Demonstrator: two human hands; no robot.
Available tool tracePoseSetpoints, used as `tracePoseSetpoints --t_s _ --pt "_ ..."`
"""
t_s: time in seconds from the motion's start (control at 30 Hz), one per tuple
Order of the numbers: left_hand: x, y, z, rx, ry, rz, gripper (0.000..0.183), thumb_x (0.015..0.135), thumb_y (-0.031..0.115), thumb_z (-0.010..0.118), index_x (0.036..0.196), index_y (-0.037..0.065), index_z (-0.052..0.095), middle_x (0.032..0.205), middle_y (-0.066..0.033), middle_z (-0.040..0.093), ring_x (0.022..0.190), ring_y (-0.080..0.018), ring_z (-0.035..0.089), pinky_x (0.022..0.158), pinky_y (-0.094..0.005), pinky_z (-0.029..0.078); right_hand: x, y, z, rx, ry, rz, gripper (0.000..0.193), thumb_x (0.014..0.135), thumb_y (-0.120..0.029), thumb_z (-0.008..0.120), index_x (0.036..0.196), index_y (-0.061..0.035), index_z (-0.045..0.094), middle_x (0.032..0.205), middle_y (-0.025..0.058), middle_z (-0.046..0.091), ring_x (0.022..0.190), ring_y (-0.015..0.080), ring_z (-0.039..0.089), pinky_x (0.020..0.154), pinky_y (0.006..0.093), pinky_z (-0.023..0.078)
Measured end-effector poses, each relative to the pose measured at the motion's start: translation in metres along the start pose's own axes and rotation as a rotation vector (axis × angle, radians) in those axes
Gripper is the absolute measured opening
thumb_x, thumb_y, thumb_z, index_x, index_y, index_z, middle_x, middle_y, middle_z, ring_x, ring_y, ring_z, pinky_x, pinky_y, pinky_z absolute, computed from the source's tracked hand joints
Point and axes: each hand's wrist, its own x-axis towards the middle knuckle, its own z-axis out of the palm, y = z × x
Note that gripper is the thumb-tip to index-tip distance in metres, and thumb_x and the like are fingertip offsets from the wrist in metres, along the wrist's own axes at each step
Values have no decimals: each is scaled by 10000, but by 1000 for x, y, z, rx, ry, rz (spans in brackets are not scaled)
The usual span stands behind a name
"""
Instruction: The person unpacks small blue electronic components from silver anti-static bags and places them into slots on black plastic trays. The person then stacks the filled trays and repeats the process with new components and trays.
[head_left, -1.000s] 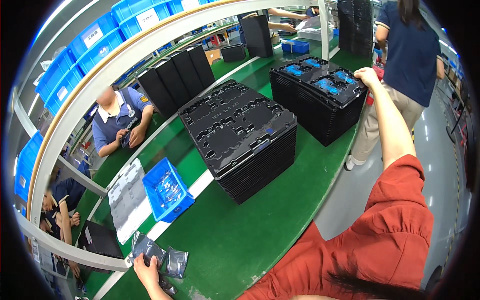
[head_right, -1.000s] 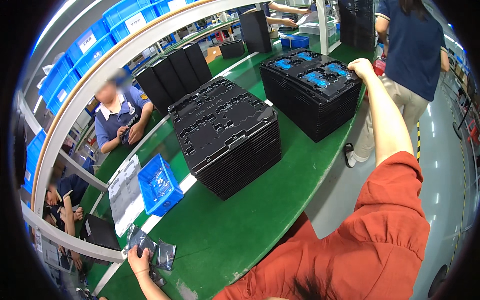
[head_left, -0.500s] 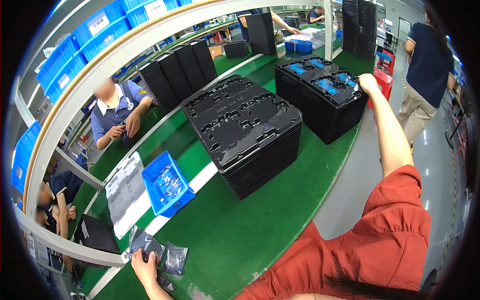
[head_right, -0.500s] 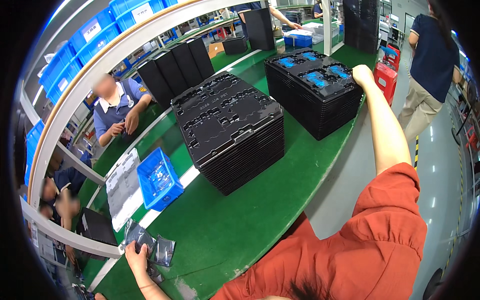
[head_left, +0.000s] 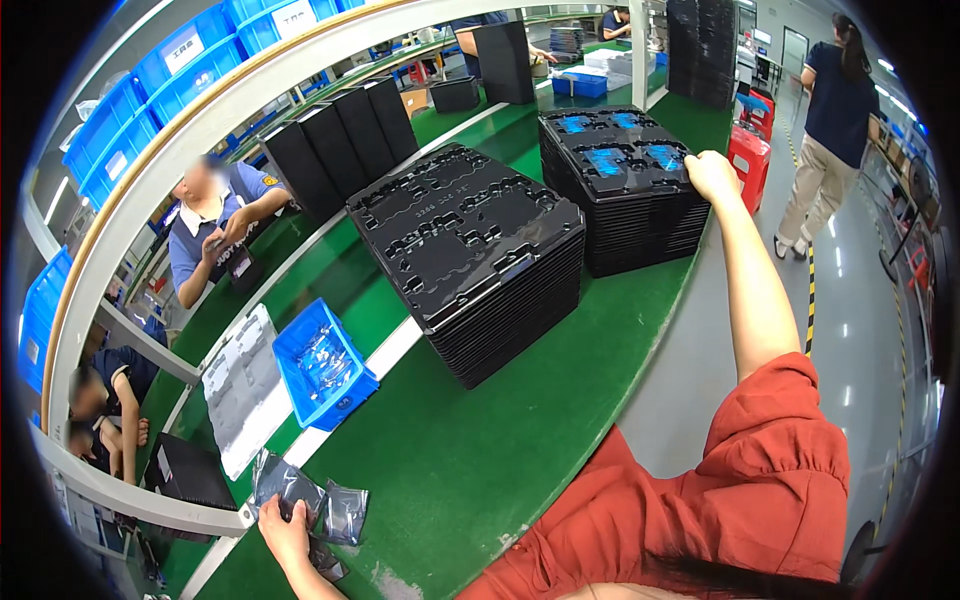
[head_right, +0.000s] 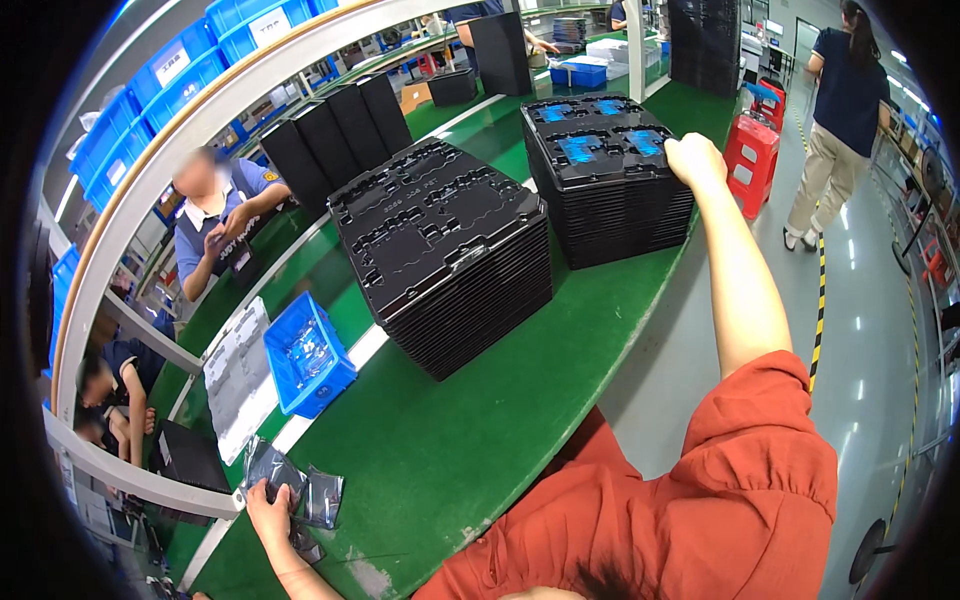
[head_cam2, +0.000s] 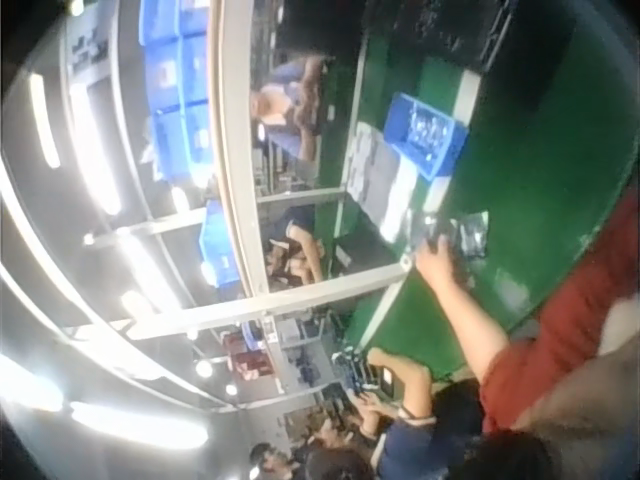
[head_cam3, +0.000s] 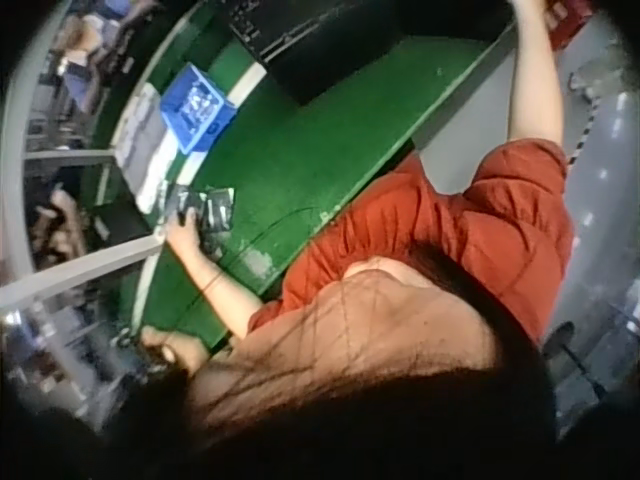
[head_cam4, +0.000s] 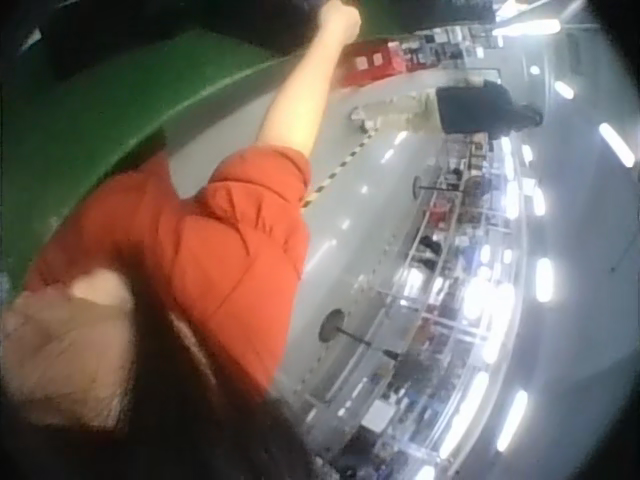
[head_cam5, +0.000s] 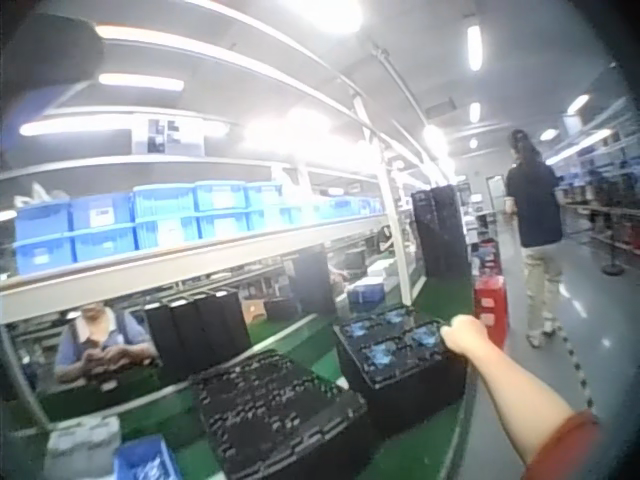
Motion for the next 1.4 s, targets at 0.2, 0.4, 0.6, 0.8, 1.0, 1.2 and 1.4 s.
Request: tracePoseSetpoints --t_s 0.2,0.4,0.6,0.8,1.0,1.2,1.4 --pt "0 0 0 -24 1 8 483 768 221 708 1165 -20 580 1211 -152 541 1138 -325 489 1004 -397 377 -17 1 -7 19 9 4 502 828 -395 433 1042 2 651 1137 253 601 1100 379 565 943 448 434" --pt "-2 4 -2 -11 -12 -7 490 774 241 703 1173 -15 578 1228 -160 540 1153 -331 486 1004 -397 379 -17 -1 2 24 -10 -9 516 841 -409 436 1088 3 625 1181 245 580 1129 379 542 951 451 426" --pt "-2 3 -6 -32 0 2 523 771 260 705 1194 -12 565 1232 -175 539 1153 -340 497 1003 -404 384 -62 -22 10 74 635 -499 432 819 -289 602 1143 -4 592 1273 194 513 1194 359 472 1007 448 383" --pt "-7 -1 -17 6 5 -27 592 709 337 756 1177 13 594 1173 -181 584 1108 -351 534 965 -415 417 -207 -117 -13 577 311 -1213 330 730 -75 654 1053 -13 620 1183 161 572 1120 348 533 981 435 408" --pt "-3 -1 -19 36 62 -72 603 714 425 736 1162 39 613 1179 -167 584 1111 -335 530 962 -421 414 -339 -173 14 812 -452 -1785 322 720 -115 672 1018 -8 618 1121 160 566 1096 339 534 953 451 429" --pt "6 -12 -34 -154 -76 51 778 684 463 744 1289 28 522 1401 -193 418 1300 -339 390 1074 -412 318 -425 -217 37 657 -899 -1878 501 786 -230 668 1198 23 538 1271 218 486 1190 363 468 1002 427 397" --pt "-16 -18 -52 -237 -213 148 921 622 423 811 1344 -5 433 1400 -237 400 1310 -360 375 1087 -407 301 -494 -238 57 717 -703 -1841 421 756 -264 687 1058 14 593 1145 174 557 1104 309 514 903 417 440"
